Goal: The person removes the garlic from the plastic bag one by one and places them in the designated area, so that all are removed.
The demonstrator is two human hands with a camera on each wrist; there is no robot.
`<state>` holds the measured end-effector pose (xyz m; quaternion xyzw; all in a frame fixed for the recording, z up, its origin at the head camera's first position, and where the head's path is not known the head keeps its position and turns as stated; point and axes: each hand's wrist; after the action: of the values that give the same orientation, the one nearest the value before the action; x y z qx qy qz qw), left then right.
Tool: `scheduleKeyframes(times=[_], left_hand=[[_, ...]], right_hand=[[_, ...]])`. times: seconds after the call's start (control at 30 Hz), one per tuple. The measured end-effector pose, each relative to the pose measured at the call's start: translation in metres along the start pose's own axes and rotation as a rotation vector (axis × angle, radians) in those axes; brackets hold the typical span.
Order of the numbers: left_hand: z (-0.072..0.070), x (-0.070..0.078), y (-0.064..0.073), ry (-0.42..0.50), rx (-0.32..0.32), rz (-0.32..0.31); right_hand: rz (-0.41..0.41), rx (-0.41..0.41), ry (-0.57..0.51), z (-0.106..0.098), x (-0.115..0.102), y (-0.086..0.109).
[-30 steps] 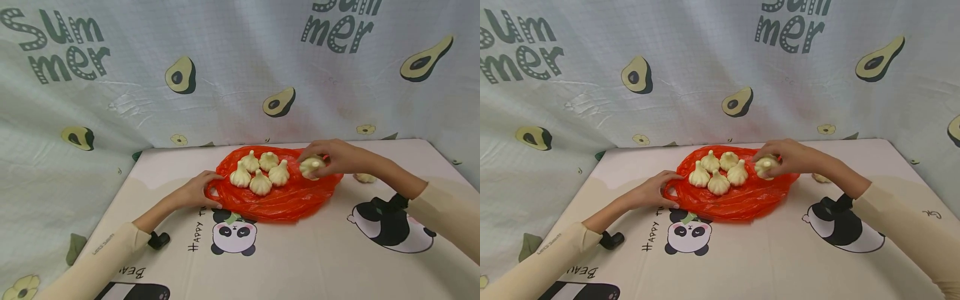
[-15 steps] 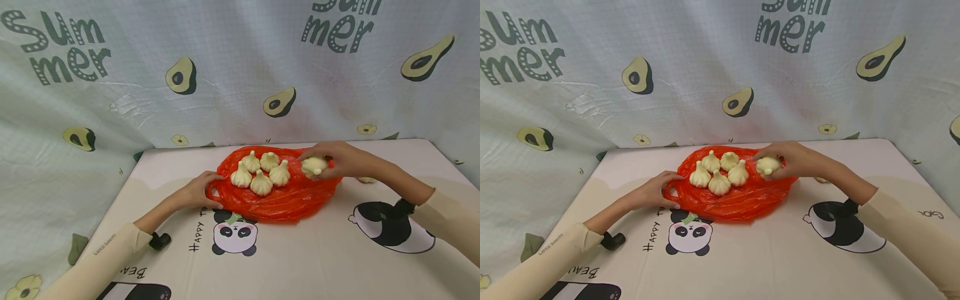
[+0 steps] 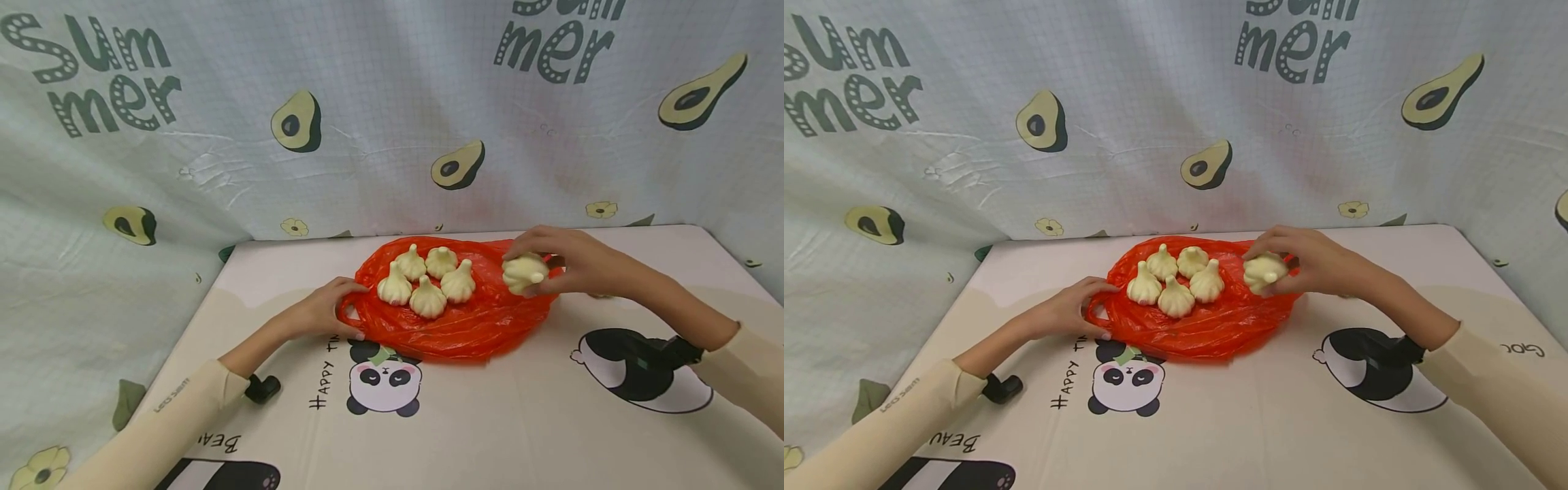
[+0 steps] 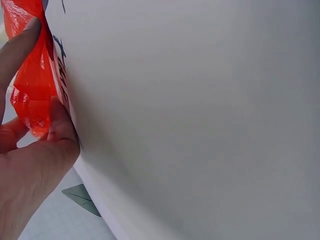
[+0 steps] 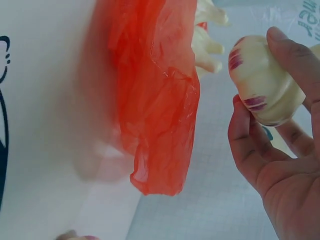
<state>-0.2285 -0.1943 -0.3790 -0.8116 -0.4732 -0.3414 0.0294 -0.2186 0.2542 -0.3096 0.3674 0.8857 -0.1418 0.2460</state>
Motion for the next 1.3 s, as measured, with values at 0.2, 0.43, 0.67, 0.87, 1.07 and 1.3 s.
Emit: scheduleKeyframes(times=[0.2, 0.43, 0.67, 0.87, 1.07, 1.3], left_hand=[[-0.002, 0.001, 0.0, -0.024, -0.009, -0.007], [-0.003, 0.003, -0.002, -0.032, -0.023, -0.029], [-0.006, 0.006, 0.0, -0.023, -0.068, -0.042], [-0.009, 0.005, -0.001, -0.01, -0.083, -0.054], [-0.01, 0.006, -0.002, -0.023, -0.085, -0.069], [-0.011, 0.004, -0.002, 0.003, -0.093, -0.063]], right_hand=[[-0.017, 0.021, 0.002, 0.002, 0.003, 0.011], [0.042, 0.113, 0.049, 0.001, 0.006, 0.035], [0.067, 0.227, 0.045, 0.006, 0.016, 0.068], [0.143, 0.288, 0.047, 0.013, 0.022, 0.085], [0.195, 0.316, 0.041, 0.014, 0.027, 0.094], [0.203, 0.329, 0.069, 0.015, 0.031, 0.106]])
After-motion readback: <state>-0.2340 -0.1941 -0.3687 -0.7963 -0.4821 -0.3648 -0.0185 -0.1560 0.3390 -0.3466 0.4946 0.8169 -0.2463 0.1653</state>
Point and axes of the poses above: each hand's wrist, its own y-axis away from the middle knuckle, its own z-axis out of the palm, x = y × z, and after that the axes turned 7 degrees about -x, right-handed
